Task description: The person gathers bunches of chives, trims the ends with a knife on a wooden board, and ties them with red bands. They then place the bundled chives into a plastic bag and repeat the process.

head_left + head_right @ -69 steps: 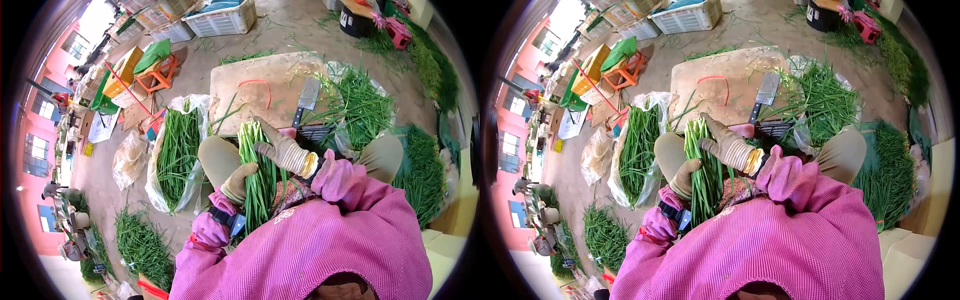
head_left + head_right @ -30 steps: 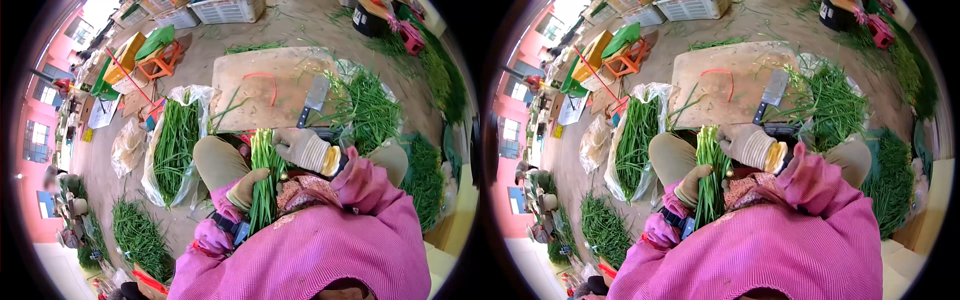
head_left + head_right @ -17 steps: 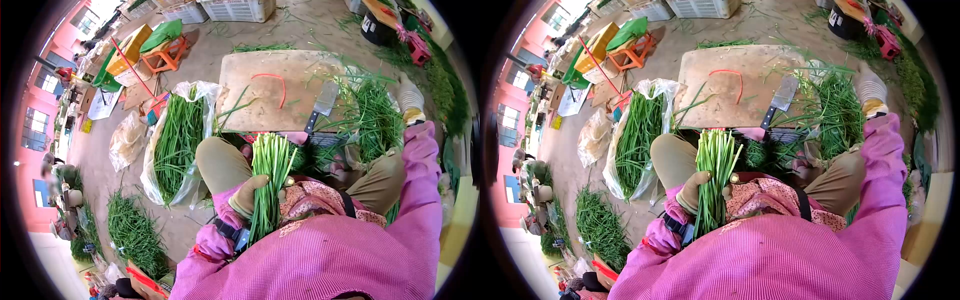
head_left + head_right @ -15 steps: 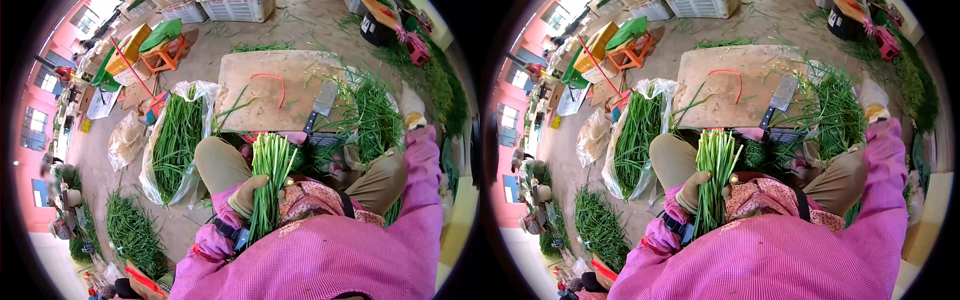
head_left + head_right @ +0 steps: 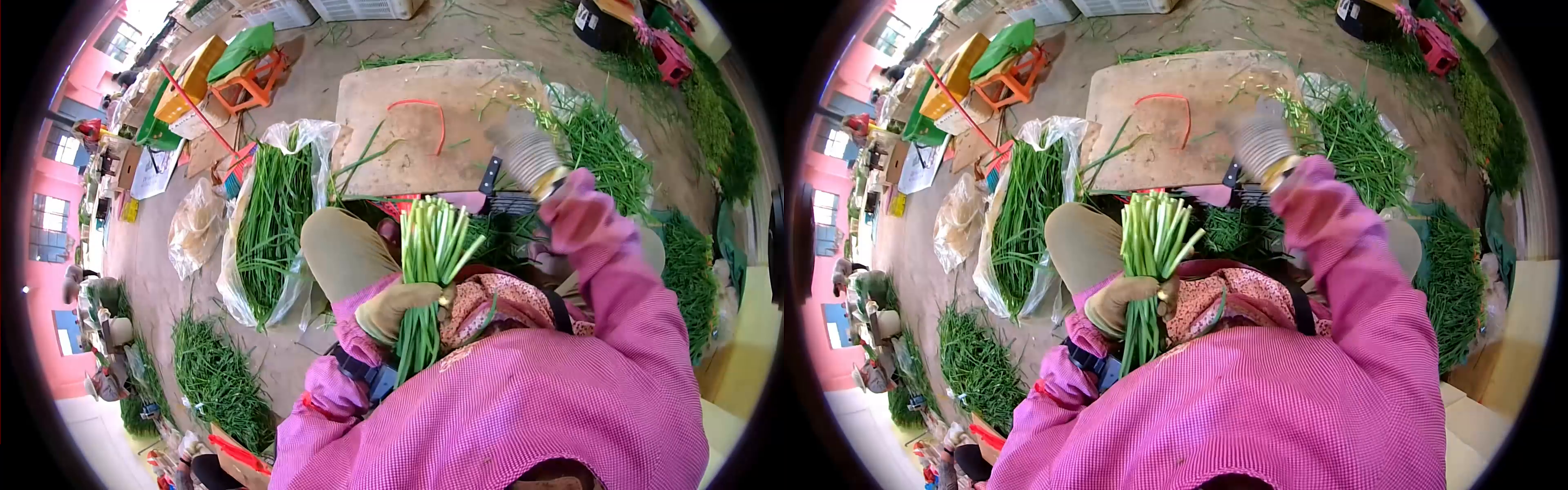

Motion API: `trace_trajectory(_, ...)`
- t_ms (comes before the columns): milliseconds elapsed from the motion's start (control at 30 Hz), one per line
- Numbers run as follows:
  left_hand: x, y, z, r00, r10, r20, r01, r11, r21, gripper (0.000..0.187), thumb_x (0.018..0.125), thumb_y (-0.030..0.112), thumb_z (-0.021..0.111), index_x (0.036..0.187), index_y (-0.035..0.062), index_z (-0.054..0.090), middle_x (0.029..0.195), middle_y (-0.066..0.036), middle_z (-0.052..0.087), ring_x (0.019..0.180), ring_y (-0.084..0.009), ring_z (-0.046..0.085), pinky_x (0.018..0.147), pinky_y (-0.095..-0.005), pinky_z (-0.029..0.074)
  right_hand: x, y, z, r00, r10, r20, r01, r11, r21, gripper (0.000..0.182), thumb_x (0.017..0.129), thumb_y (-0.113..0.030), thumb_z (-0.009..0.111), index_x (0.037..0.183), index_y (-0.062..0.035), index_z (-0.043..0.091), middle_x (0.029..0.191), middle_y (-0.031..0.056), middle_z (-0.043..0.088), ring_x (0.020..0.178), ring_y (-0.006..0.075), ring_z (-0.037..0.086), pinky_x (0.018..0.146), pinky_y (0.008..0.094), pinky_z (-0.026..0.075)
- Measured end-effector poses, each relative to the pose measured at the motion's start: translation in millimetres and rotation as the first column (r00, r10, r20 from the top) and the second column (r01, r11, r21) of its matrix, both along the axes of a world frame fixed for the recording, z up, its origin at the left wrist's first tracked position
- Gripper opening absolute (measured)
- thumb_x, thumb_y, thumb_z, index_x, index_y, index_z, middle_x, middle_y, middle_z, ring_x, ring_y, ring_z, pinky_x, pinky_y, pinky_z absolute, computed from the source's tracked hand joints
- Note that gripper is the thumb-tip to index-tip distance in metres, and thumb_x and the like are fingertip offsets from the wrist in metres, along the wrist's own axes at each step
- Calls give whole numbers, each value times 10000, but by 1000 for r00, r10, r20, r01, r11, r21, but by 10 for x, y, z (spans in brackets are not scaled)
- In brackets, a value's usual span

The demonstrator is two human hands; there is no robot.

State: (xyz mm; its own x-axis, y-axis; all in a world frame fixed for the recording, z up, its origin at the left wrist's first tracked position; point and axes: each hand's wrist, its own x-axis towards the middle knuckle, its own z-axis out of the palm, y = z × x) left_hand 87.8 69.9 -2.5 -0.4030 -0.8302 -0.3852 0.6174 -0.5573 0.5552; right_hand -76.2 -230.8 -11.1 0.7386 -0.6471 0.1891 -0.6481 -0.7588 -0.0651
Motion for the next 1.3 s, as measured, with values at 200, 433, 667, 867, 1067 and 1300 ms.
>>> trace_trajectory(200,84,-184,108,994,105,-31,-101,990,99,365,844,229,659,1138,23,594,865,-8,571,744,-151,578,708,-301,485,189,847,849,774,128,620,-374,883,285,405,951,-418,575,1186,-97,648,1002,103,691,902,278,668,753,377,517)
trace_trajectory(433,646,-611,706,850,488,-199,-522,830,-195,163,900,219,590,964,75,546,748,-28,515,746,-174,536,697,-323,469,553,450,715,989,-140,35,128,963,239,479,935,-359,592,1320,-75,563,1204,173,647,1144,329,609,978,365,465)
trace_trajectory(667,1360,-1230,857,623,668,-408,-777,467,-423,219,898,276,659,899,89,546,843,-25,582,818,-186,558,845,-326,472,571,1508,1093,703,486,520,-601,797,67,527,890,-410,622,1306,-98,536,1238,168,587,1134,338,553,901,456,489)
trace_trajectory(867,1730,-1275,661,484,582,-653,-875,301,-380,146,917,196,633,955,67,577,901,-11,586,883,-167,597,934,-366,489,-149,1291,393,510,612,-604,29,690,723,353,898,-329,554,1109,-84,697,1028,145,701,951,332,675,845,424,530)
trace_trajectory(1067,1673,-1361,365,412,544,-731,-905,338,-258,257,935,217,601,1135,56,587,949,-35,624,930,-176,614,1088,-455,412,-381,917,1277,844,79,530,-173,977,129,191,950,-114,517,1026,-24,667,938,172,683,822,329,668,722,308,536)
trace_trajectory(1300,1417,-1393,196,353,645,-678,-927,338,-161,212,926,232,590,1046,56,592,919,-30,636,894,-179,635,1105,-462,394,510,1398,1503,794,336,506,-506,827,246,241,934,-273,588,921,-36,635,821,156,676,762,328,672,675,389,543)
